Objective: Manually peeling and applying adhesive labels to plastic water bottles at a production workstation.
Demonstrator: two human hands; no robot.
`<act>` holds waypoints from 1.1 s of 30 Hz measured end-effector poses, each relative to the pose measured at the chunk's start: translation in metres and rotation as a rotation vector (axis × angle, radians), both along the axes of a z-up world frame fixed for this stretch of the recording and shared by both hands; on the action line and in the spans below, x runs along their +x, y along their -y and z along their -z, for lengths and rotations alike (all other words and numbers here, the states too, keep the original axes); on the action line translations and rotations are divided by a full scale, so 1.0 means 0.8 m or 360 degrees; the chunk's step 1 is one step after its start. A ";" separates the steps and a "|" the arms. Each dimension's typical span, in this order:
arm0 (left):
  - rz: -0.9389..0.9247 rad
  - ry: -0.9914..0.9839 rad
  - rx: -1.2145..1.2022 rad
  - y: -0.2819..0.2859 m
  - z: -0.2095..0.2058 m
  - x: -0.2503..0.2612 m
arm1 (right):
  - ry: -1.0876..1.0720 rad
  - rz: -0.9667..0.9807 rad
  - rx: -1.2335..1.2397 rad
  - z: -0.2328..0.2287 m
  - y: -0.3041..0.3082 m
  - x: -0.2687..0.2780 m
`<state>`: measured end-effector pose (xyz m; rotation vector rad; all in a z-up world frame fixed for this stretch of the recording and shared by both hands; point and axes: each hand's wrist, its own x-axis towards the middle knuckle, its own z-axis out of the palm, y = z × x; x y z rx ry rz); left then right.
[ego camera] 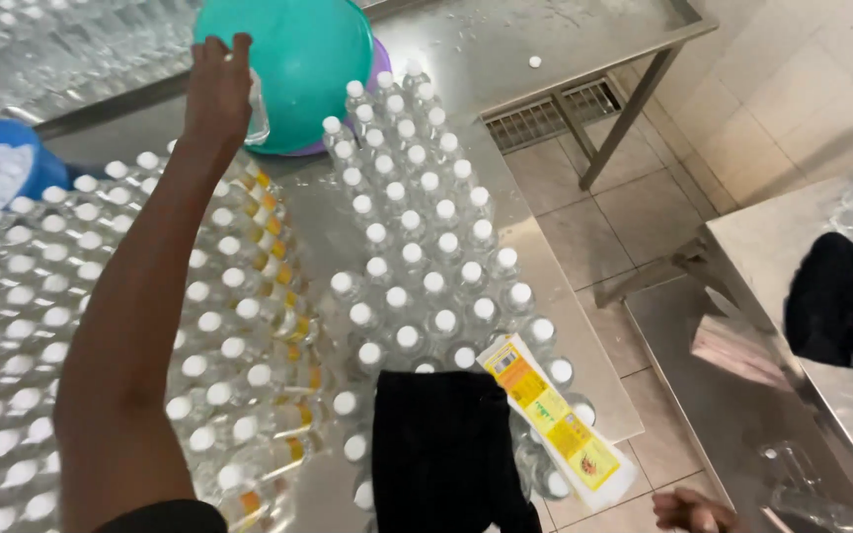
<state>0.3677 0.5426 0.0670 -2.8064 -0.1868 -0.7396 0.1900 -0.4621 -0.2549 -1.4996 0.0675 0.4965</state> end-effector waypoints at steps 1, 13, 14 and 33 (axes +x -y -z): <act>-0.0020 0.0003 0.0011 0.028 -0.036 -0.025 | 0.0003 -0.0020 0.0011 -0.077 -0.102 0.032; 0.0142 -0.0523 -0.1581 0.396 -0.291 -0.278 | 0.1517 -0.0521 -0.0458 -0.534 -0.493 -0.019; 0.0296 -0.0612 -0.1588 0.408 -0.279 -0.285 | 0.1316 -0.0640 -0.0471 -0.545 -0.503 -0.023; 0.0451 -0.0794 -0.2175 0.422 0.139 -0.266 | 0.0886 -0.1009 -0.1309 -0.371 -0.535 -0.056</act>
